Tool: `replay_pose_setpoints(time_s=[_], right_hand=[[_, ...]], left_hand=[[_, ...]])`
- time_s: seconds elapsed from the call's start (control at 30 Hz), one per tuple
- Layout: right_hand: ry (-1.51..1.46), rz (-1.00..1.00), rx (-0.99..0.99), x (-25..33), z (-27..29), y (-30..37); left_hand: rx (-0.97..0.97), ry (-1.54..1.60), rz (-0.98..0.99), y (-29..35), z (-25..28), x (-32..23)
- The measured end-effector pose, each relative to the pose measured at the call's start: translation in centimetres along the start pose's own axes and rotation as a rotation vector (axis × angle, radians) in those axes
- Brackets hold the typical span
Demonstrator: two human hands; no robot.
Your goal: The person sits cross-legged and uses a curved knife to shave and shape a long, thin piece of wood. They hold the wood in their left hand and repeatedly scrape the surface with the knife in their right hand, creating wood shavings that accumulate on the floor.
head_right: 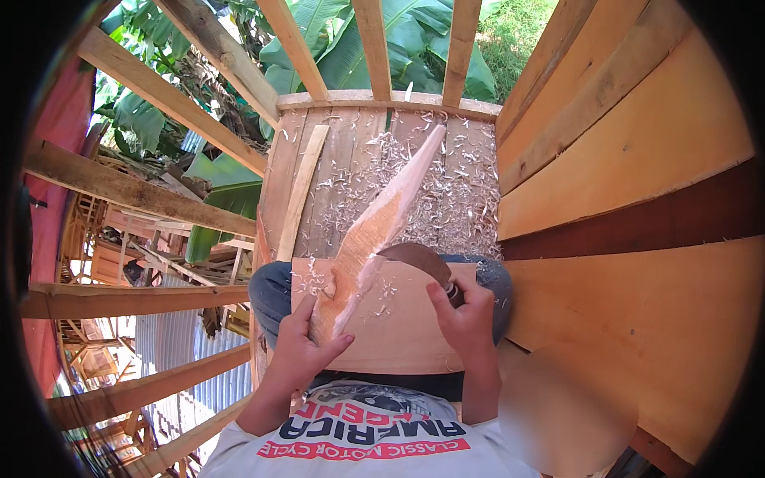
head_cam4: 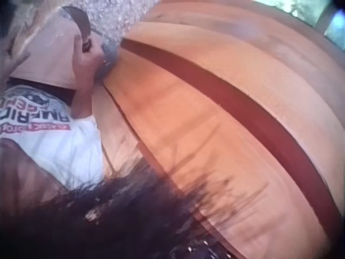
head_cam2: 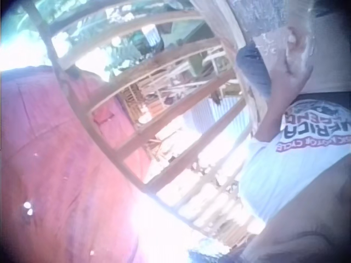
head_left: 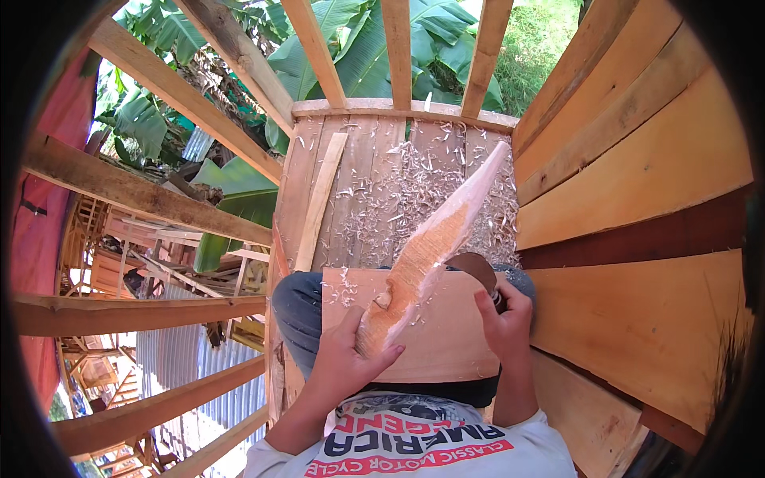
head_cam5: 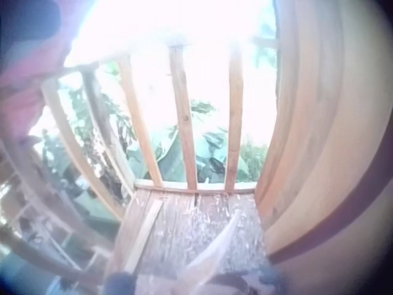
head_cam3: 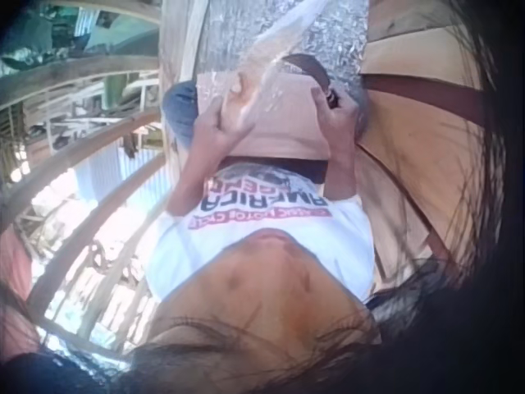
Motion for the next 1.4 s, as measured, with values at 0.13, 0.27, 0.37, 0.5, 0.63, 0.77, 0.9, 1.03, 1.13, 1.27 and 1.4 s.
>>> replay_pose_setpoints(time_s=[0.13, 0.27, 0.37, 0.5, 0.63, 0.77, 0.9, 1.03, 1.13, 1.27, 1.4], right_hand=[[-0.396, -0.110, 0.023, 0.1, -1.5, 1.1], [-0.325, -0.024, 0.053, -0.5, -0.9, 1.0], [-0.109, 0.149, 0.033, 1.3, -0.7, 0.2], [0.155, 0.314, -0.022, 2.8, -1.0, -0.7], [0.284, 0.417, -0.121, 2.5, -0.4, -1.5], [0.254, 0.092, -0.438, 0.5, 4.3, -3.6], [0.143, 0.104, -0.399, 0.0, 6.7, -3.7], [0.076, 0.102, -0.055, -0.8, 1.1, -0.4], [0.130, 0.099, 0.086, 0.0, -1.8, 1.0], [0.302, 0.204, 0.029, 1.2, -2.5, 0.8], [0.484, 0.324, -0.042, 2.0, -1.6, -0.1]], left_hand=[[-0.096, -0.109, -0.044, -0.6, 1.1, 0.2], [-0.130, -0.071, -0.049, -0.8, 1.1, 0.2], [-0.146, -0.102, -0.059, -0.6, 1.1, -0.4], [-0.139, -0.162, -0.052, 0.2, 0.9, -0.7], [-0.136, -0.174, -0.025, 0.9, 0.9, -0.6], [-0.004, -0.309, -0.015, 2.7, 0.2, 0.5], [-0.052, -0.269, 0.057, 3.8, -0.4, 3.3], [-0.190, -0.216, 0.061, 3.0, 0.6, 3.6], [-0.176, -0.258, 0.032, 2.2, 1.4, 2.1], [-0.129, -0.167, -0.031, 2.0, 1.1, 1.5], [-0.150, -0.161, -0.032, 2.6, 0.4, 2.1]])
Point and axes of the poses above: each hand's wrist, its own y-axis away from the middle knuckle, its own z-axis out of the back of the hand, x = y × z, the point moved 3 cm from there along -y, towards the middle knuckle, and after that the axes turned 10 degrees about -y, right-handed, at the moved point
